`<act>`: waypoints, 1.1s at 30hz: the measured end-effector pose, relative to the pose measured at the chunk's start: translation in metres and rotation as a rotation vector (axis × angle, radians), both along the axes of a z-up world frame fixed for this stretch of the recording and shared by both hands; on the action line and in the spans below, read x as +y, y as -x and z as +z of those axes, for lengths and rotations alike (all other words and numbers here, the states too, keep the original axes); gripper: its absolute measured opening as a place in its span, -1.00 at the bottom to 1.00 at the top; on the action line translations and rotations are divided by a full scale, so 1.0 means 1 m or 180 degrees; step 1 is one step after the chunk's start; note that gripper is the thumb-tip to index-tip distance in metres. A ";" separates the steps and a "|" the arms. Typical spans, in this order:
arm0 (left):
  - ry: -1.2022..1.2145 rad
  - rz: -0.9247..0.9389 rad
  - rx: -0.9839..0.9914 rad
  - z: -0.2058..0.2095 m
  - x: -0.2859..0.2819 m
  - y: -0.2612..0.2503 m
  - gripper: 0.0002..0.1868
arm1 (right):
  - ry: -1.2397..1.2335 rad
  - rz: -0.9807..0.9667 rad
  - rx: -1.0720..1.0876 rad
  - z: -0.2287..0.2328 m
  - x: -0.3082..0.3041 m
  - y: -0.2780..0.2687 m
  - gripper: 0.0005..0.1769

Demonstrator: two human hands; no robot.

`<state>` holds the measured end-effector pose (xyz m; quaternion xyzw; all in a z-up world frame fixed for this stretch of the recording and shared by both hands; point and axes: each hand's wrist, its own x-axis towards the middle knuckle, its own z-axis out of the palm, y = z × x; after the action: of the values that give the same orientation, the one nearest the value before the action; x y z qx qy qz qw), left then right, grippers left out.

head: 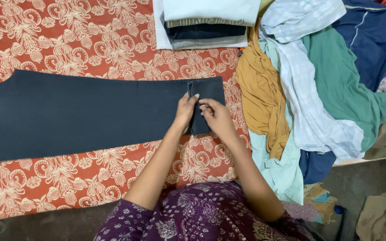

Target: The person folds a pair of dark trousers by hand on a bed, aligning the legs, smoothing the fabric, and folding the garment into a rectangular shape.

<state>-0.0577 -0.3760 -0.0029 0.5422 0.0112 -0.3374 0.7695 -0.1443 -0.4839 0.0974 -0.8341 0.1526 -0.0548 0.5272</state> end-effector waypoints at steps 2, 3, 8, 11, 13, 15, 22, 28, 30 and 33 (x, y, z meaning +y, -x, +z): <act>-0.0049 0.0024 -0.0172 -0.001 0.006 -0.002 -0.70 | -0.0123 -0.0301 -0.0439 -0.011 -0.019 0.013 -0.71; -0.0083 0.0044 -0.0141 -0.001 0.008 -0.002 -0.70 | 0.0113 -0.0389 -0.0615 -0.016 -0.029 0.017 -0.69; -0.0459 0.0216 -0.0307 -0.009 0.010 -0.002 -0.65 | 0.0857 -0.0360 -0.0786 -0.029 -0.070 0.019 -0.53; -0.0439 0.0270 -0.0548 -0.008 0.008 -0.002 -0.64 | 0.1846 0.0313 -0.0702 -0.032 -0.074 0.003 -0.52; -0.0504 0.0336 -0.0914 -0.003 0.002 -0.006 -0.63 | 0.2015 0.0537 -0.0500 -0.037 -0.067 -0.009 -0.45; -0.1286 0.0177 -0.0745 0.007 -0.004 -0.011 -0.57 | 0.2154 0.0627 -0.0353 -0.044 -0.060 -0.018 -0.39; -0.1911 0.0552 -0.1788 0.056 0.006 0.016 -0.27 | 0.2249 0.0606 -0.0226 -0.070 -0.053 -0.023 -0.35; -0.2897 0.0054 -0.3236 0.070 0.008 0.030 -0.41 | 0.2340 0.0655 -0.0067 -0.074 -0.053 -0.023 -0.40; -0.2745 -0.0179 -0.3558 0.060 -0.004 0.026 -0.42 | 0.2355 0.0541 -0.0007 -0.076 -0.046 -0.022 -0.42; -0.3032 -0.0569 -0.3762 0.036 -0.025 0.013 -0.41 | 0.2308 0.0287 0.0036 -0.084 -0.037 -0.025 -0.41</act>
<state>-0.0709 -0.4006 0.0329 0.9047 -0.3019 -0.0109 0.3004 -0.1197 -0.5211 0.0133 -0.9730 0.0891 -0.0775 0.1982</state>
